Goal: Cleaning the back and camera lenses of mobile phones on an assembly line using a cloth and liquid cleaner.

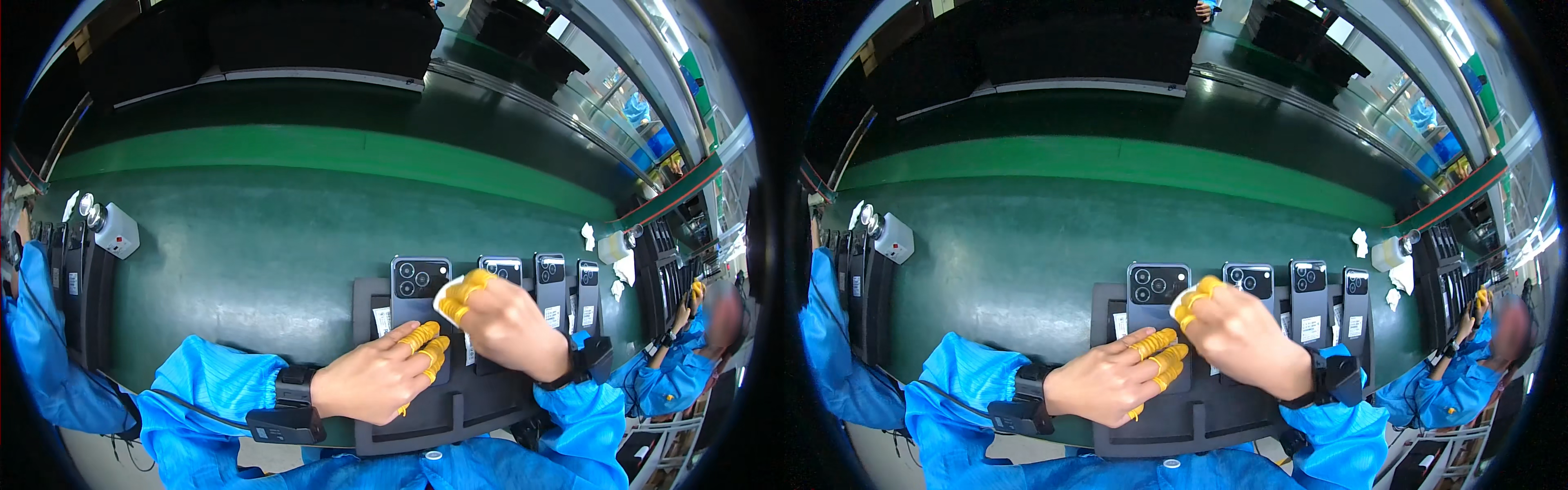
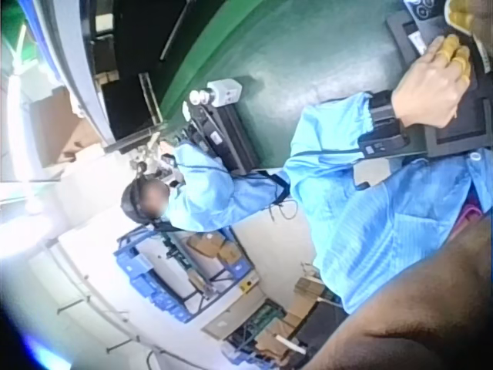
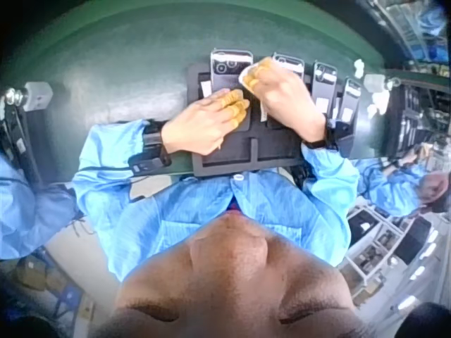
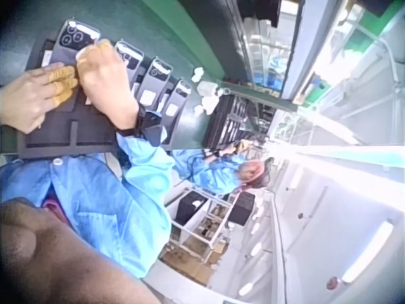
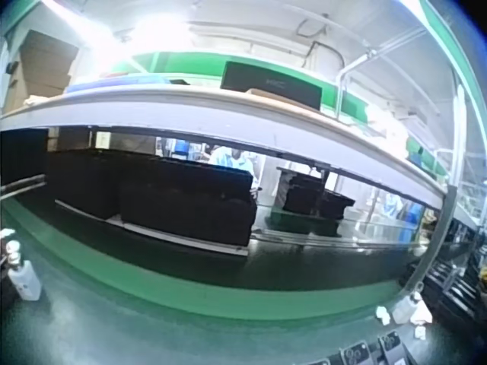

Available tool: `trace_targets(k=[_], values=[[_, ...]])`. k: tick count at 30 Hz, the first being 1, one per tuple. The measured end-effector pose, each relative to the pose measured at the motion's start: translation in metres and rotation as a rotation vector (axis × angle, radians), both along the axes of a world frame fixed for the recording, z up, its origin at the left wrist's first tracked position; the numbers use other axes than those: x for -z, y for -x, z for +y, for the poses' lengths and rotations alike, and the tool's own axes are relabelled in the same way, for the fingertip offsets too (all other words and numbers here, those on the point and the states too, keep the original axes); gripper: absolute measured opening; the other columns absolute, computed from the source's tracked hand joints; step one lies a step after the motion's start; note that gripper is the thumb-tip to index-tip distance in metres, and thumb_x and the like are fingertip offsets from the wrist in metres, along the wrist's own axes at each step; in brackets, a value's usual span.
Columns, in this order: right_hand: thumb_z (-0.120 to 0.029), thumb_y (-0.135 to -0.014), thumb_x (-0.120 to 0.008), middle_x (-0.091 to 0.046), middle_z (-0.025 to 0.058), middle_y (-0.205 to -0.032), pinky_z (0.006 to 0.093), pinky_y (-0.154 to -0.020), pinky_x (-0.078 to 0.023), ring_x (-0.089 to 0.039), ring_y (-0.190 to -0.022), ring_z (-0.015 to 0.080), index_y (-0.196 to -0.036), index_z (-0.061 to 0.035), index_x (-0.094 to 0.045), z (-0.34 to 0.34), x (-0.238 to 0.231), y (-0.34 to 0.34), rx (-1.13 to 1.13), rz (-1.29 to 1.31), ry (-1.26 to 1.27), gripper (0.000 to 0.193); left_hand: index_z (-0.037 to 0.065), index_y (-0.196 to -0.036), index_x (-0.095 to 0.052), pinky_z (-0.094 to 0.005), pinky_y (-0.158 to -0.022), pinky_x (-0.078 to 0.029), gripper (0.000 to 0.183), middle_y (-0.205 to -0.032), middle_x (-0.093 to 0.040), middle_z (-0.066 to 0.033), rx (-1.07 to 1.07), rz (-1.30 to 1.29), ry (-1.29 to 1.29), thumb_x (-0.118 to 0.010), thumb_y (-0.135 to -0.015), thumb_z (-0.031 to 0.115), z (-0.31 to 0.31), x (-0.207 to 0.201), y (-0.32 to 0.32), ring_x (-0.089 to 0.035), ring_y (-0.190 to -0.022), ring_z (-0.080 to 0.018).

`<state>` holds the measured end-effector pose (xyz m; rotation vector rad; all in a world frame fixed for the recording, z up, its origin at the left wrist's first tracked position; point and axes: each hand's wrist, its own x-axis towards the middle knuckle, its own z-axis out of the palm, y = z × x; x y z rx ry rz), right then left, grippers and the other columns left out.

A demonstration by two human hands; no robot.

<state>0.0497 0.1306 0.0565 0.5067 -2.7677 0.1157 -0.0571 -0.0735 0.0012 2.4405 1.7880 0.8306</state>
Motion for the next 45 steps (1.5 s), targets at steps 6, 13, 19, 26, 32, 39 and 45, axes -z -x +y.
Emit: trace_targets(k=[6,13,19,26,32,39,45], values=[[-0.013,-0.066,-0.067,-0.064,0.01,-0.098,0.0358,-0.08,-0.055,-0.064,-0.094,0.0271,-0.092,0.0024,-0.072,-0.018,0.01,0.03,-0.12,0.146,0.146,0.03,-0.002,-0.106,-0.067,-0.0497,-0.114,-0.038,0.04,-0.107,-0.064,-0.0155,0.051,-0.045,0.095,-0.067,-0.073,0.021,-0.003,-0.001,0.003,-0.062,-0.113,-0.0349],[-0.01,-0.063,-0.069,-0.061,0.0092,-0.089,0.0355,-0.075,-0.055,-0.062,-0.085,0.0245,-0.078,-0.002,-0.07,0.019,0.002,0.0,0.01,0.042,-0.11,0.017,0.001,-0.107,-0.07,-0.0497,-0.115,-0.037,0.046,-0.112,-0.066,-0.0132,-0.018,-0.012,-0.008,-0.071,-0.063,0.018,0.0,0.0,0.0,-0.063,-0.112,-0.0326],[0.002,-0.065,-0.069,-0.064,0.0141,-0.094,0.0416,-0.072,-0.054,-0.062,-0.081,0.0349,-0.088,0.0013,-0.069,0.011,0.001,0.023,0.108,0.133,0.159,0.023,0.001,-0.111,-0.069,-0.0507,-0.117,-0.034,0.049,-0.129,-0.063,-0.0185,0.02,0.007,0.067,-0.071,-0.065,0.017,0.001,-0.005,0.002,-0.06,-0.121,-0.0342],[-0.002,-0.064,-0.068,-0.062,0.0142,-0.089,0.0393,-0.073,-0.055,-0.063,-0.082,0.0337,-0.087,0.003,-0.067,-0.005,0.021,0.026,0.1,0.061,0.157,0.023,0.001,-0.11,-0.069,-0.0487,-0.115,-0.038,0.049,-0.115,-0.066,-0.0134,0.008,-0.022,0.043,-0.071,-0.064,0.019,0.0,-0.001,0.0,-0.064,-0.11,-0.0315],[-0.008,-0.071,-0.063,-0.062,0.0128,-0.088,0.0369,-0.074,-0.055,-0.064,-0.082,0.0283,-0.083,0.0008,-0.067,-0.015,0.013,0.05,0.017,0.131,-0.009,0.015,-0.004,-0.107,-0.067,-0.0497,-0.113,-0.039,0.041,-0.114,-0.063,-0.0187,0.04,-0.073,0.035,-0.069,-0.073,0.02,0.001,-0.001,0.001,-0.06,-0.118,-0.0369],[-0.001,-0.071,-0.067,-0.067,0.0158,-0.1,0.0405,-0.084,-0.054,-0.065,-0.092,0.0339,-0.092,0.0015,-0.072,0.015,-0.002,0.04,0.236,0.144,0.075,0.022,0.001,-0.116,-0.068,-0.0475,-0.116,-0.036,0.054,-0.135,-0.06,-0.0173,-0.011,0.023,0.073,-0.069,-0.064,0.018,0.001,-0.002,0.0,-0.056,-0.128,-0.033],[-0.008,-0.074,-0.065,-0.065,0.0123,-0.092,0.038,-0.078,-0.055,-0.063,-0.086,0.029,-0.092,0.0009,-0.071,-0.01,0.007,0.045,0.031,0.11,0.083,0.021,0.002,-0.116,-0.068,-0.0473,-0.117,-0.036,0.053,-0.134,-0.061,-0.0165,0.019,0.009,0.137,-0.069,-0.065,0.018,0.001,-0.005,0.002,-0.056,-0.129,-0.032]])
